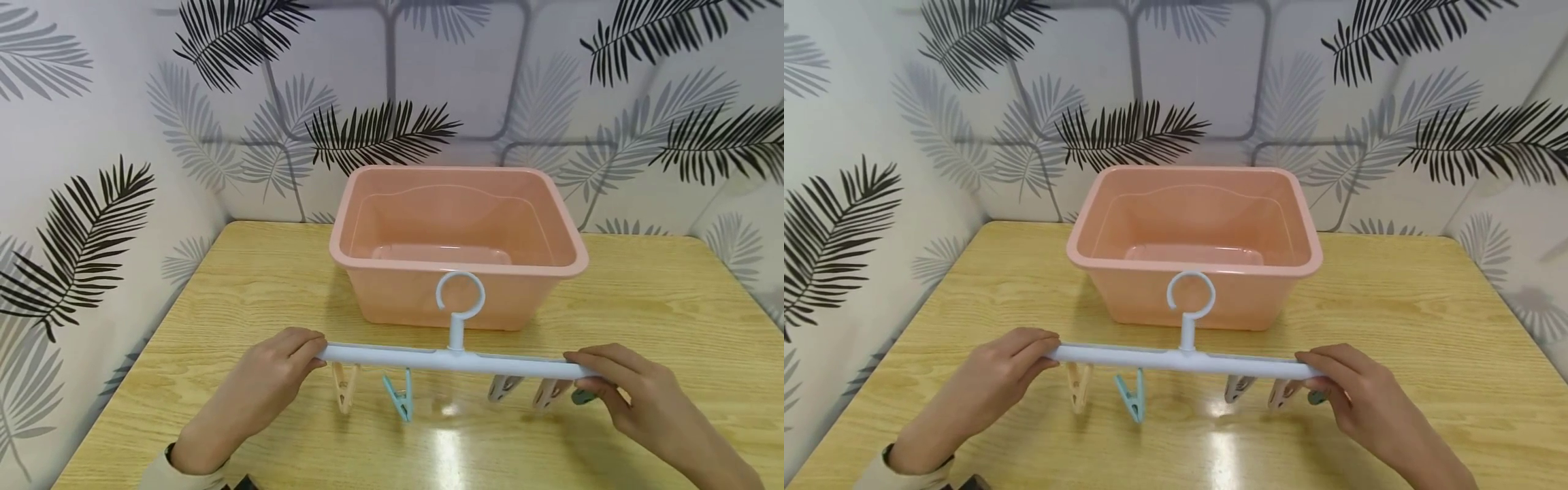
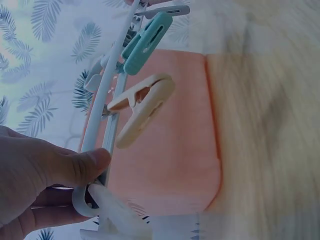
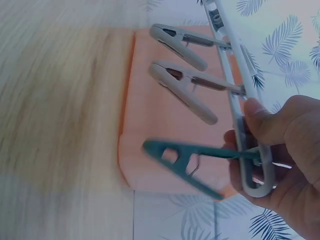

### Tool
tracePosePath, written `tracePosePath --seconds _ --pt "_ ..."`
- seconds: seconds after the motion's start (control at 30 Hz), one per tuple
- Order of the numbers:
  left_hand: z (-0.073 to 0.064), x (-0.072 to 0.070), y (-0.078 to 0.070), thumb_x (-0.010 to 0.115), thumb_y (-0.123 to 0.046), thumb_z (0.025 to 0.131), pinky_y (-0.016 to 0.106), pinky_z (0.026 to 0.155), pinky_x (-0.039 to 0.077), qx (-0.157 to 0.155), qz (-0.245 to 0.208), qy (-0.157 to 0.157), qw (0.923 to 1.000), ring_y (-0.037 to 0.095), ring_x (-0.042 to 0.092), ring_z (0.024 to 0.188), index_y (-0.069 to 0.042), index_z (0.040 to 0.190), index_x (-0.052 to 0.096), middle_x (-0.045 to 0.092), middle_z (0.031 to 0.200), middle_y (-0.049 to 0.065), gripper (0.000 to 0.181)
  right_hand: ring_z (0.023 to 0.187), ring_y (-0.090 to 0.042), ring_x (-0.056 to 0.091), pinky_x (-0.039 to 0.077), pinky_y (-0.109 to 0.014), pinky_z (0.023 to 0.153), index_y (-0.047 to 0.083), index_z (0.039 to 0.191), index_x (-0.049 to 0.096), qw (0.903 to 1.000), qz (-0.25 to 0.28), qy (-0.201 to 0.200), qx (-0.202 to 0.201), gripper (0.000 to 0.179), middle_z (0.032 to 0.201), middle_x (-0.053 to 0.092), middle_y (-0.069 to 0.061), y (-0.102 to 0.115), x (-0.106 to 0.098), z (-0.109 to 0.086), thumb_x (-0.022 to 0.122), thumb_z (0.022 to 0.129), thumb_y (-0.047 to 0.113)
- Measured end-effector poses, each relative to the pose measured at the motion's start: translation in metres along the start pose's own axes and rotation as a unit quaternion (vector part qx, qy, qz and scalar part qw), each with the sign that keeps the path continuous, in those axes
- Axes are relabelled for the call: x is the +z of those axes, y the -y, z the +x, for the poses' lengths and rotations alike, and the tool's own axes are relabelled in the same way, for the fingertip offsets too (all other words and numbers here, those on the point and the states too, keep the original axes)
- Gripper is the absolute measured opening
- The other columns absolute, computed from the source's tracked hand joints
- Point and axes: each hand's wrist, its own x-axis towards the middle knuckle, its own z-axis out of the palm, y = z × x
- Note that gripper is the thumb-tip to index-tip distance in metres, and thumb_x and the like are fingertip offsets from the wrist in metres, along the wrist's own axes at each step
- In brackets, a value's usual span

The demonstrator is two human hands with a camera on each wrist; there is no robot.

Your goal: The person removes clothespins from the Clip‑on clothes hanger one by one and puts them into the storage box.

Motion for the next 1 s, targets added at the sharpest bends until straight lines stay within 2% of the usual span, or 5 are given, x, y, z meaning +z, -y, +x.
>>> tracePosePath --seconds 0.17,0.5,0.73,0.83,1.0 --pt "0.007 -0.008 -0.003 0.063 -0.005 0.091 0.031 0.069 0.056 -0.023 0.006 0.007 0.9997 0.023 0.065 0.087 0.001 0.1 0.061 0.066 0.097 0.011 0.011 0.082 0.004 0.055 0.044 -0.007 0.067 -0.005 0.098 0.07 0.9969 0.004 -0.074 -0.024 0.044 0.088 0.066 -0.011 0.008 -0.001 0.016 0.048 0.102 0.032" --pt "0.028 -0.026 -0.007 0.067 0.027 0.056 0.038 0.085 0.05 -0.023 0.03 0.059 0.9975 0.026 0.059 0.096 0.0 0.12 0.058 0.063 0.109 0.009 0.07 0.084 -0.003 0.057 0.043 -0.007 0.072 -0.012 0.091 0.07 0.9829 0.025 -0.178 -0.041 0.041 0.081 0.064 -0.02 0.016 -0.006 0.033 0.057 0.098 0.026" --pt "0.05 -0.024 -0.01 0.051 -0.008 0.098 0.044 0.088 0.045 -0.001 0.054 0.05 0.9973 0.03 0.057 0.096 0.002 0.12 0.057 0.063 0.107 0.011 0.025 0.075 -0.007 0.054 0.039 -0.009 0.065 -0.01 0.088 0.071 0.978 -0.009 -0.205 -0.038 0.043 0.079 0.063 -0.02 0.013 -0.006 0.047 0.056 0.099 0.029" --pt "0.061 -0.02 -0.011 0.026 -0.027 0.107 0.046 0.086 0.045 -0.003 0.074 0.021 0.997 0.031 0.057 0.094 0.003 0.115 0.06 0.063 0.102 0.012 0.046 0.072 -0.011 0.053 0.038 -0.011 0.063 -0.009 0.087 0.07 0.9782 -0.036 -0.202 -0.03 0.046 0.08 0.064 -0.019 0.012 -0.003 0.054 0.052 0.1 0.031" --pt "0.075 -0.014 -0.012 0.02 -0.036 0.107 0.052 0.088 0.044 -0.033 0.128 -0.025 0.9909 0.034 0.06 0.099 0.007 0.116 0.06 0.065 0.105 0.018 0.059 0.07 -0.016 0.054 0.036 -0.015 0.058 -0.01 0.088 0.069 0.9762 -0.061 -0.207 -0.019 0.047 0.083 0.065 -0.02 0.006 -0.001 0.063 0.05 0.101 0.031"
